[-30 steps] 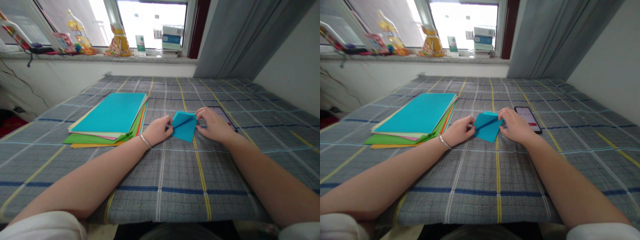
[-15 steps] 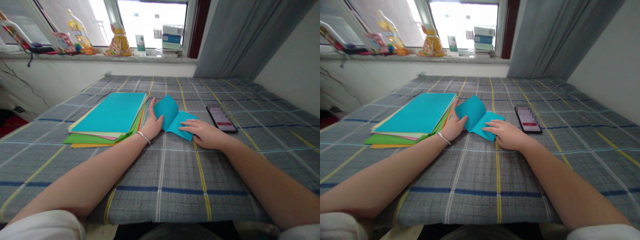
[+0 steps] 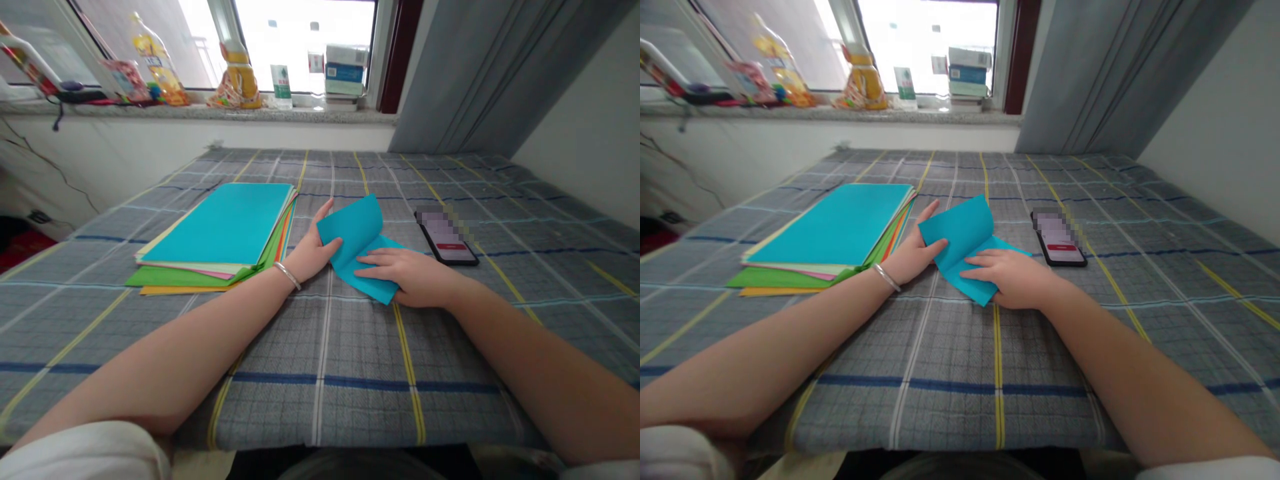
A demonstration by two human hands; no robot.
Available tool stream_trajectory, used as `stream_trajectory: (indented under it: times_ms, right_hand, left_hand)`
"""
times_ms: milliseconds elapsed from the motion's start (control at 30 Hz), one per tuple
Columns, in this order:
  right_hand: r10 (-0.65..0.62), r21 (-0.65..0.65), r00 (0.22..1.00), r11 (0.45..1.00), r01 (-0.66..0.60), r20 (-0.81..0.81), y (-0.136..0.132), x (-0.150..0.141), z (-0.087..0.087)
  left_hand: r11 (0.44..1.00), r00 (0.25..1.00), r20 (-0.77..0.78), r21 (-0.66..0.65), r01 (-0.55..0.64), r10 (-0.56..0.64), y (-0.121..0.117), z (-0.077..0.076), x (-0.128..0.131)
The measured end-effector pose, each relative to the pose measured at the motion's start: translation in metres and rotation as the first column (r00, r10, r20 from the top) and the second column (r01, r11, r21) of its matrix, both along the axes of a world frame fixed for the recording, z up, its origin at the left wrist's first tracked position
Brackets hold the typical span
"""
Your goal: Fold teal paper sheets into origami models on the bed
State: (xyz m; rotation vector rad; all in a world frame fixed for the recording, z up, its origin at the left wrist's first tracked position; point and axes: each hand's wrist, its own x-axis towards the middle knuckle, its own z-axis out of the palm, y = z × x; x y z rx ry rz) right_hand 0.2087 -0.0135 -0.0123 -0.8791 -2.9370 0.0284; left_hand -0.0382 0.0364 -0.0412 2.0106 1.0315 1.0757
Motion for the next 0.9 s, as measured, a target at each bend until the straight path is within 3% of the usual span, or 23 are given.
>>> stream_trajectory:
  times_ms: [133, 267, 400, 533, 600, 767, 900]
  right_hand:
    - [-0.010, -0.048, 1.000, 0.999, 0.010, -0.009, 0.000, 0.004, 0.003]
    - [-0.044, -0.133, 0.998, 0.990, 0.037, -0.048, 0.002, 0.012, 0.007]
    - [-0.037, -0.218, 0.995, 0.976, 0.016, -0.096, 0.007, 0.019, 0.008]
    - [-0.034, -0.307, 0.985, 0.952, -0.020, -0.169, 0.010, 0.023, 0.011]
    - [-0.053, -0.344, 0.980, 0.939, -0.017, -0.192, 0.009, 0.024, 0.015]
    - [-0.107, -0.397, 0.973, 0.918, 0.018, -0.203, 0.006, 0.023, 0.019]
    - [-0.310, -0.409, 0.938, 0.884, 0.225, -0.155, 0.009, 0.018, 0.012]
  left_hand:
    - [0.996, 0.996, 0.018, 0.001, -0.088, 0.088, 0.002, -0.004, 0.000]
    - [0.960, 0.980, 0.020, 0.198, -0.199, 0.199, 0.004, -0.006, 0.000]
    - [0.892, 0.907, -0.254, 0.396, -0.218, 0.335, -0.007, 0.006, 0.001]
    - [0.836, 0.794, -0.446, 0.532, -0.137, 0.413, -0.023, 0.018, 0.003]
    - [0.842, 0.776, -0.506, 0.535, -0.060, 0.377, -0.027, 0.019, 0.003]
    - [0.863, 0.760, -0.637, 0.450, 0.229, 0.130, -0.031, 0.014, 0.004]
    - [0.839, 0.751, -0.655, 0.454, 0.301, 0.085, -0.033, 0.011, 0.005]
